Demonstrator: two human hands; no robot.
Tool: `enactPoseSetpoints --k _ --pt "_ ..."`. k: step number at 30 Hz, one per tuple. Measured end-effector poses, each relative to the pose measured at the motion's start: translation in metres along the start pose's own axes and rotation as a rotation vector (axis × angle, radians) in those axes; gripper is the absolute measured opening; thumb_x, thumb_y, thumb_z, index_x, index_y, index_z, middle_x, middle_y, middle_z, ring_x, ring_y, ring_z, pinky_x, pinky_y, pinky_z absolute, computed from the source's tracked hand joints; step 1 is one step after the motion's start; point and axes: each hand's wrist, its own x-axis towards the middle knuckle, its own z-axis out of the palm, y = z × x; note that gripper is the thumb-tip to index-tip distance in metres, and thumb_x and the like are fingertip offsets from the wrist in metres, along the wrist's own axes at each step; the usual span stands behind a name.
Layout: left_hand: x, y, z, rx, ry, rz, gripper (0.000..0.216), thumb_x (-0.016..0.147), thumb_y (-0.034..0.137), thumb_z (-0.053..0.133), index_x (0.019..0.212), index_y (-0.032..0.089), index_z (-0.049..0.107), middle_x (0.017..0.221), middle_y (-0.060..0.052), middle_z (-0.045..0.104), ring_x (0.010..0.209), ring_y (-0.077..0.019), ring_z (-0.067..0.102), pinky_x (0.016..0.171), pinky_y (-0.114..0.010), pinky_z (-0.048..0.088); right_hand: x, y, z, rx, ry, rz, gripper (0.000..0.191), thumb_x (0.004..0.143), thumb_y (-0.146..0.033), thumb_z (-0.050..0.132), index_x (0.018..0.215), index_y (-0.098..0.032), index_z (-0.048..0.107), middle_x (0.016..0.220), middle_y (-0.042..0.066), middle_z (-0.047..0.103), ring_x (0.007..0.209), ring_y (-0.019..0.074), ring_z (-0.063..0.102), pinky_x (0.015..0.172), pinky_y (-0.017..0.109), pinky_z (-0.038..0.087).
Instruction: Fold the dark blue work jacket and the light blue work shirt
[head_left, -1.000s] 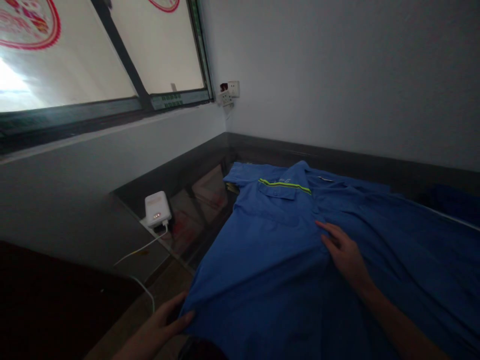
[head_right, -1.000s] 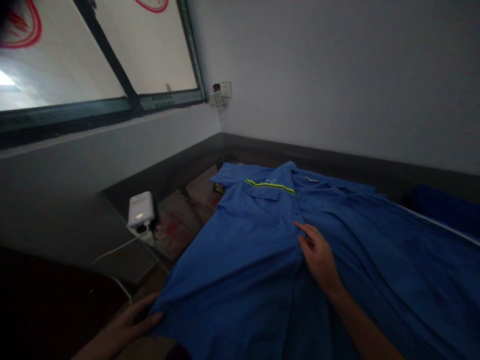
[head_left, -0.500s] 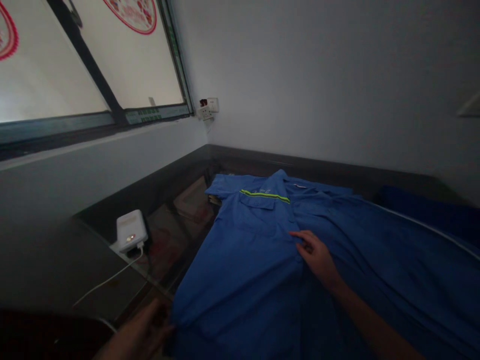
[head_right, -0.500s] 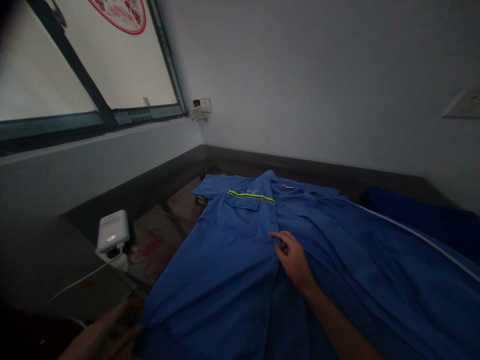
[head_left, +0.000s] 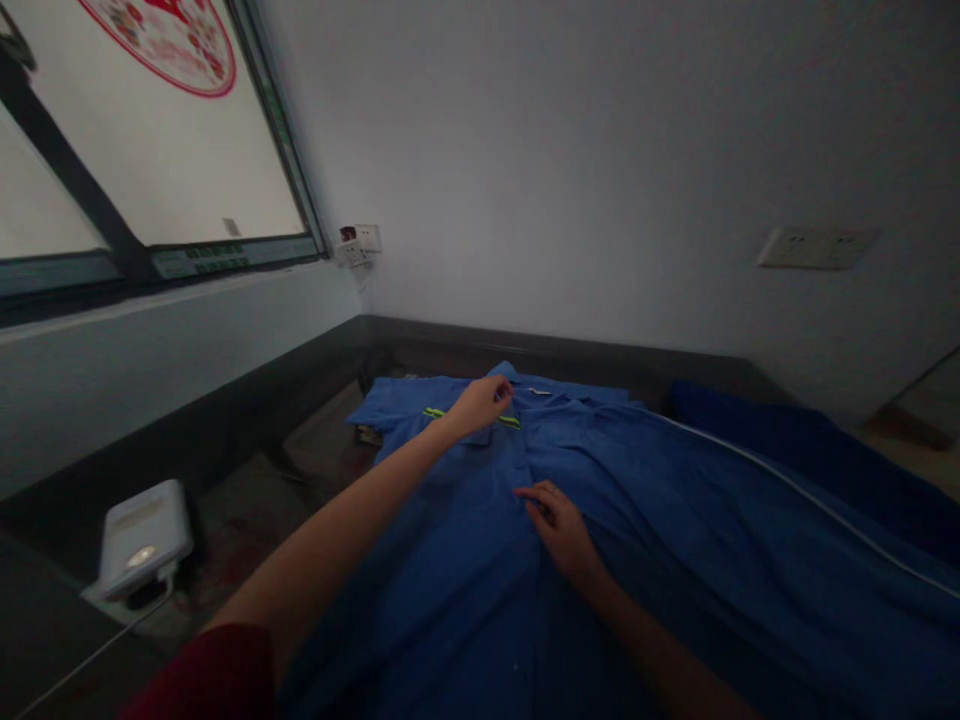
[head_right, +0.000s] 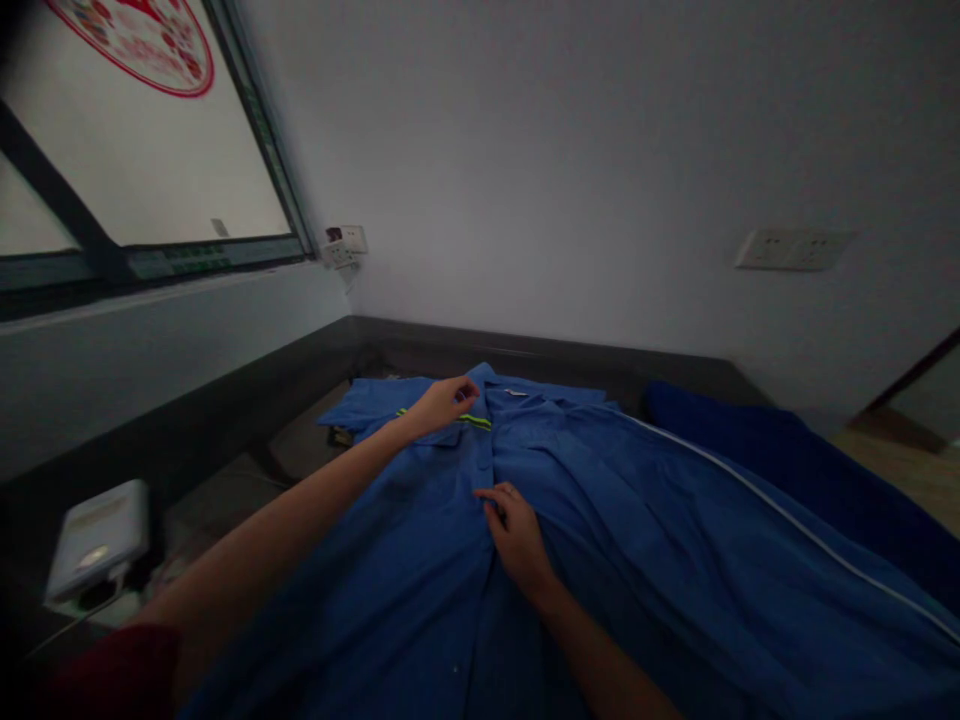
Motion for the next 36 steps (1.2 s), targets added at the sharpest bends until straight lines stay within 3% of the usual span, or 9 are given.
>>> enactPoseSetpoints --k 4,10,14,18,23,26,29,33,36 --pt "0.068 -0.013 0.048 0.106 -0.038 -0.172 0.029 0.085 0.017 0.052 0.113 0.012 0.055 0.114 -0.010 0.062 0.106 -0.0170 0.058 0.093 -0.025 0.043 0.000 -0.005 0.000 0.016 0.002 0.002 0.030 0.081 -0.012 0.046 0.095 -0.021 0.071 0.089 0.005 0.063 0.082 0.0171 0.059 0.077 0.029 0.047" --pt "0.098 -0.039 0.089 0.223 -0.006 -0.421 0.048 0.080 0.020 0.056 0.124 0.004 0.045 0.124 -0.028 0.052 0.116 -0.0347 0.054 0.092 -0.042 0.045 -0.001 -0.010 0.000 0.020 0.006 0.001 0.036 0.080 -0.006 0.043 0.094 -0.022 0.071 0.089 0.005 0.064 0.085 0.0175 0.061 0.080 0.030 0.047" --pt "0.112 -0.054 0.094 0.231 -0.030 -0.454 0.041 0.079 0.024 0.057 0.117 0.009 0.054 0.118 -0.025 0.059 0.114 -0.0334 0.056 0.092 -0.040 0.045 -0.001 -0.008 0.001 0.029 0.007 0.011 0.037 0.080 -0.005 0.043 0.093 -0.024 0.071 0.087 0.004 0.064 0.083 0.0174 0.061 0.079 0.030 0.048" --pt "0.129 -0.065 0.084 0.180 -0.041 -0.435 0.028 0.082 0.026 0.052 0.106 0.016 0.063 0.108 -0.018 0.067 0.107 -0.0309 0.061 0.086 -0.037 0.048 -0.001 -0.007 0.001 0.029 0.000 0.031 0.036 0.079 -0.004 0.044 0.094 -0.022 0.071 0.089 0.004 0.064 0.085 0.0180 0.061 0.079 0.030 0.047" --pt "0.152 -0.068 0.070 0.044 -0.024 -0.349 0.031 0.091 0.026 0.041 0.097 0.009 0.067 0.086 -0.015 0.071 0.079 -0.0225 0.068 0.069 -0.028 0.051 -0.001 -0.010 0.000 0.052 0.032 0.021 0.034 0.077 -0.004 0.046 0.092 -0.022 0.071 0.085 0.003 0.062 0.079 0.0167 0.060 0.074 0.028 0.046" --pt "0.155 -0.063 0.077 0.008 -0.003 -0.286 0.037 0.095 0.024 0.032 0.102 0.009 0.065 0.091 -0.013 0.071 0.078 -0.0187 0.067 0.069 -0.026 0.051 -0.002 -0.012 -0.002 0.085 0.120 0.006 0.031 0.078 -0.006 0.046 0.088 -0.021 0.070 0.083 0.003 0.060 0.074 0.0153 0.057 0.068 0.026 0.045" --pt "0.145 -0.059 0.095 0.048 0.013 -0.252 0.037 0.096 0.027 0.032 0.105 0.011 0.064 0.102 -0.013 0.068 0.093 -0.0212 0.065 0.081 -0.030 0.049 -0.002 -0.013 -0.003 0.107 0.159 -0.011 0.028 0.079 -0.008 0.045 0.086 -0.020 0.070 0.081 0.003 0.059 0.071 0.0147 0.057 0.064 0.024 0.044" --pt "0.118 -0.054 0.121 0.150 0.035 -0.186 0.037 0.090 0.036 0.046 0.122 0.020 0.057 0.131 -0.013 0.052 0.123 -0.0291 0.045 0.100 -0.044 0.037 -0.001 -0.011 -0.003 0.084 0.145 0.018 0.028 0.077 -0.008 0.046 0.085 -0.020 0.069 0.078 0.002 0.061 0.070 0.0149 0.058 0.063 0.024 0.044" --pt "0.104 -0.052 0.132 0.214 0.049 -0.133 0.040 0.091 0.037 0.045 0.129 0.026 0.051 0.140 -0.009 0.043 0.130 -0.0280 0.034 0.106 -0.046 0.027 0.000 -0.009 -0.001 0.070 0.116 0.045 0.026 0.078 -0.009 0.046 0.085 -0.021 0.069 0.079 0.002 0.064 0.069 0.0153 0.058 0.065 0.025 0.044"
